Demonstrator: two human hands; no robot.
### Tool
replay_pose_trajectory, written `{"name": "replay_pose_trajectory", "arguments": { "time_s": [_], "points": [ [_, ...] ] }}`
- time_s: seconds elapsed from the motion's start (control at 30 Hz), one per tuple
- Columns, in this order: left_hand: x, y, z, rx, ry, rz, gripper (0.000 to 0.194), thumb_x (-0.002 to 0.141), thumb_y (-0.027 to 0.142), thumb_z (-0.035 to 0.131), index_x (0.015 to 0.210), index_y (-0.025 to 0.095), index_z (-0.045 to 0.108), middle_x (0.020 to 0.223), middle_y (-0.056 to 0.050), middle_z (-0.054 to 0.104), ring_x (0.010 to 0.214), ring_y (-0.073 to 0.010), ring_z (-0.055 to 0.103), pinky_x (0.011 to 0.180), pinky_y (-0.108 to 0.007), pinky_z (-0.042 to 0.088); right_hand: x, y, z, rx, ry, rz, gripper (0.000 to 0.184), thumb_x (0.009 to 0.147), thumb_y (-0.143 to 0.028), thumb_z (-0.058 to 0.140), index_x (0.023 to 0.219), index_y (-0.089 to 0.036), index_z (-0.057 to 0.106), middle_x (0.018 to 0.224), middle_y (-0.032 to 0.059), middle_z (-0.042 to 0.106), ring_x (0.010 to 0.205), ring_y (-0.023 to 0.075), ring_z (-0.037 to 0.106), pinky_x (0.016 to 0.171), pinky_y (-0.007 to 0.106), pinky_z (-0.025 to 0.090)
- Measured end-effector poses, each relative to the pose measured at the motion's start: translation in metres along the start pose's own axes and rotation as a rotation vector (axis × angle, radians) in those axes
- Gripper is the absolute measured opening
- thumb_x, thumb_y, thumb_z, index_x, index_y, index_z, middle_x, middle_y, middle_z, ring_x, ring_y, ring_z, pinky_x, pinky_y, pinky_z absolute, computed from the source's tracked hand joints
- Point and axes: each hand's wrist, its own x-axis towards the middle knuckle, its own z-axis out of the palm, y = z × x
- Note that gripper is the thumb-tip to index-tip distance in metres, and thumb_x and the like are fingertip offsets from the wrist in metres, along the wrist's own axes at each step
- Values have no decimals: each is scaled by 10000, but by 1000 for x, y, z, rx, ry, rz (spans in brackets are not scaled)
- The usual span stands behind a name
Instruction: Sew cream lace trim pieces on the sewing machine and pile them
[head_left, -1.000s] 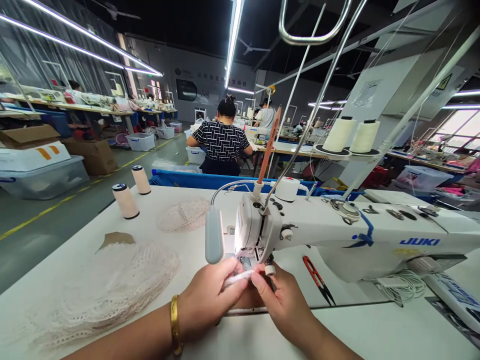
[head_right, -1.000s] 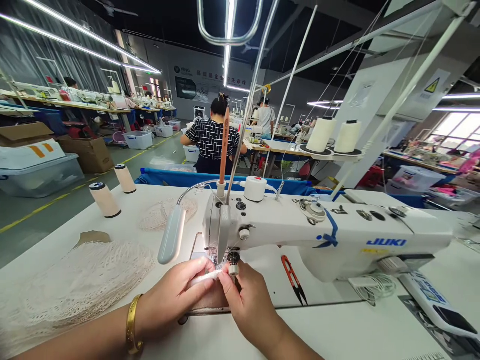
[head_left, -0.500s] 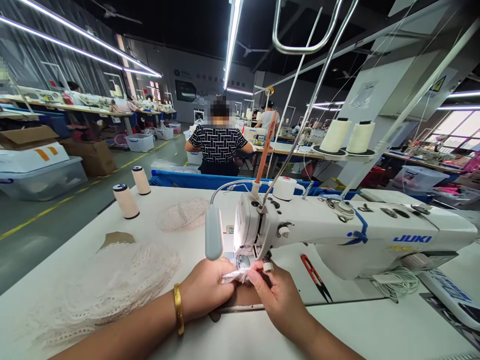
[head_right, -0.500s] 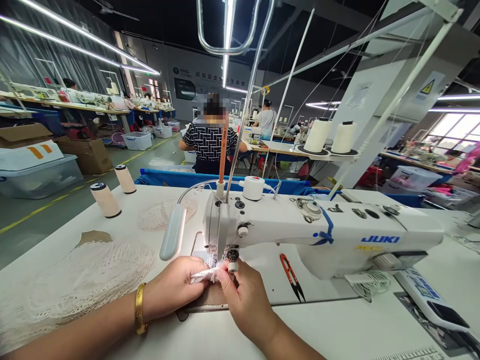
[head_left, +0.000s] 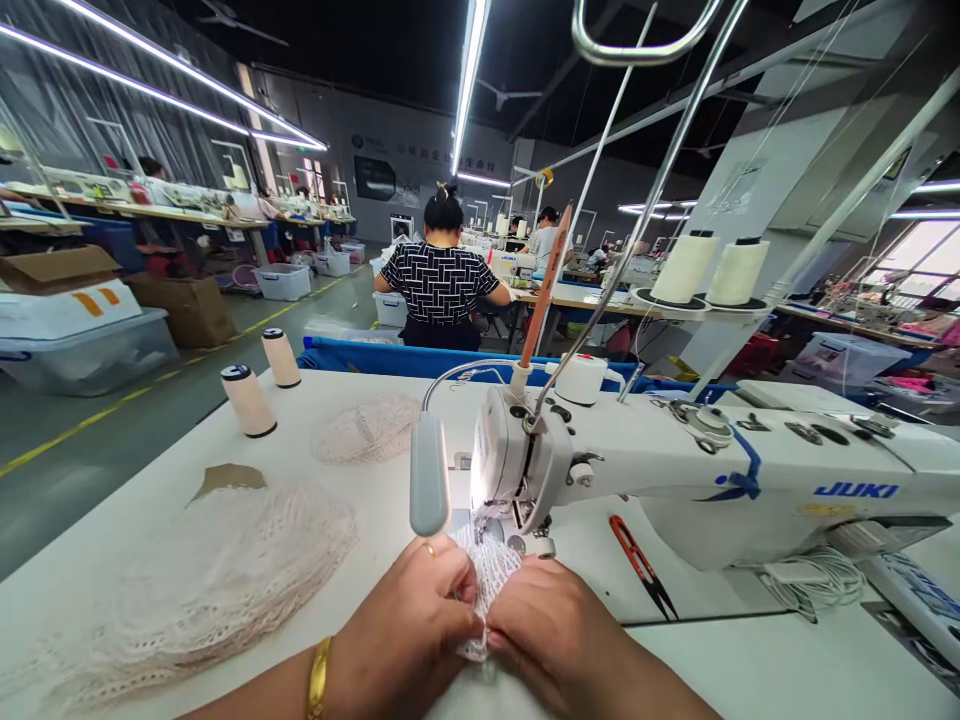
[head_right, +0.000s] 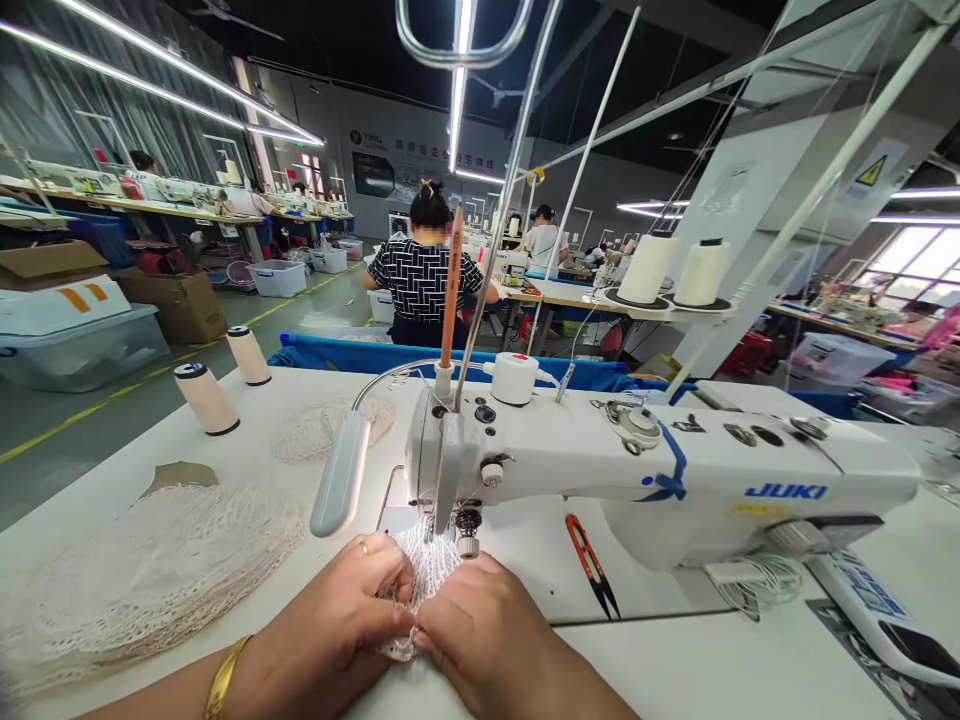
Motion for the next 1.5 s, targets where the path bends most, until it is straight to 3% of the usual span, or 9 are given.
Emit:
{"name": "replay_pose_trajectory", "arguments": {
  "time_s": [0.17, 0.53, 0.73, 0.87, 0.97, 1.07, 1.17, 1.33, 1.5],
  "points": [
    [-7, 4, 6, 66, 11, 111, 269, 1078, 133, 518, 892, 225, 689, 862, 11, 733, 770, -190, 583, 782, -359, 401, -3, 2, -4, -66, -50, -23, 405, 1158, -323, 340, 814, -231, 533, 732, -23, 640, 676, 161, 553, 745, 321, 378],
    [4, -2, 6, 122, 26, 102, 370, 1145, 217, 411, 873, 214, 661, 848, 12, 737, 758, -192, 609, 752, -365, 409, -2, 5, -8, -126, -92, 63, 301, 1111, -217, 445, 818, -233, 511, 728, -33, 617, 669, 162, 536, 722, 320, 335],
    [7, -15, 15, 165, 63, 93, 337, 1082, 154, 467, 822, 199, 677, 852, -7, 746, 740, -187, 616, 713, -343, 424, -3, 11, -4, -146, -48, 123, 284, 1081, -184, 472, 804, -242, 496, 716, -11, 611, 688, 200, 509, 730, 324, 368],
    [8, -23, 14, 79, -16, -24, 286, 1033, 160, 485, 873, 205, 718, 890, -22, 749, 792, -200, 644, 748, -344, 443, -2, 11, -4, -91, -46, 191, 96, 1047, -276, 626, 968, -239, 587, 875, 9, 720, 766, 225, 582, 772, 341, 435],
    [16, -24, 6, -107, -128, -230, 273, 1015, 231, 488, 876, 208, 723, 883, -22, 716, 825, -200, 641, 792, -335, 471, 0, 9, 0, -46, -41, 259, 275, 983, -345, 741, 1210, -248, 620, 1139, 45, 767, 925, 270, 647, 835, 367, 487],
    [26, -25, -3, -310, -204, -504, 324, 1012, 368, 527, 784, 200, 686, 885, -20, 697, 845, -195, 642, 788, -308, 493, 5, 7, 6, -31, 42, 346, 125, 1042, -215, 558, 1119, -246, 652, 1011, 42, 763, 873, 256, 651, 785, 348, 498],
    [32, -29, -7, -392, -235, -616, 415, 1014, 494, 522, 752, 195, 643, 896, -30, 687, 860, -208, 641, 783, -310, 507, 10, 6, 10, 39, 122, 391, 248, 1064, -148, 437, 1004, -254, 654, 898, 18, 747, 811, 221, 659, 743, 313, 491],
    [27, -30, -7, -342, -237, -507, 422, 1063, 454, 494, 783, 195, 674, 900, -24, 696, 868, -193, 650, 807, -297, 514, 12, 6, 7, 86, 126, 395, 230, 1052, -145, 456, 1014, -260, 651, 923, 14, 755, 833, 212, 672, 761, 304, 483],
    [7, -18, -8, -125, -137, -49, 256, 1056, 209, 530, 924, 227, 748, 969, -20, 751, 879, -185, 665, 782, -301, 477, -2, 4, 3, 55, -70, 182, 264, 900, -44, 490, 963, -240, 654, 888, 15, 709, 803, 209, 625, 716, 317, 427]
  ]
}}
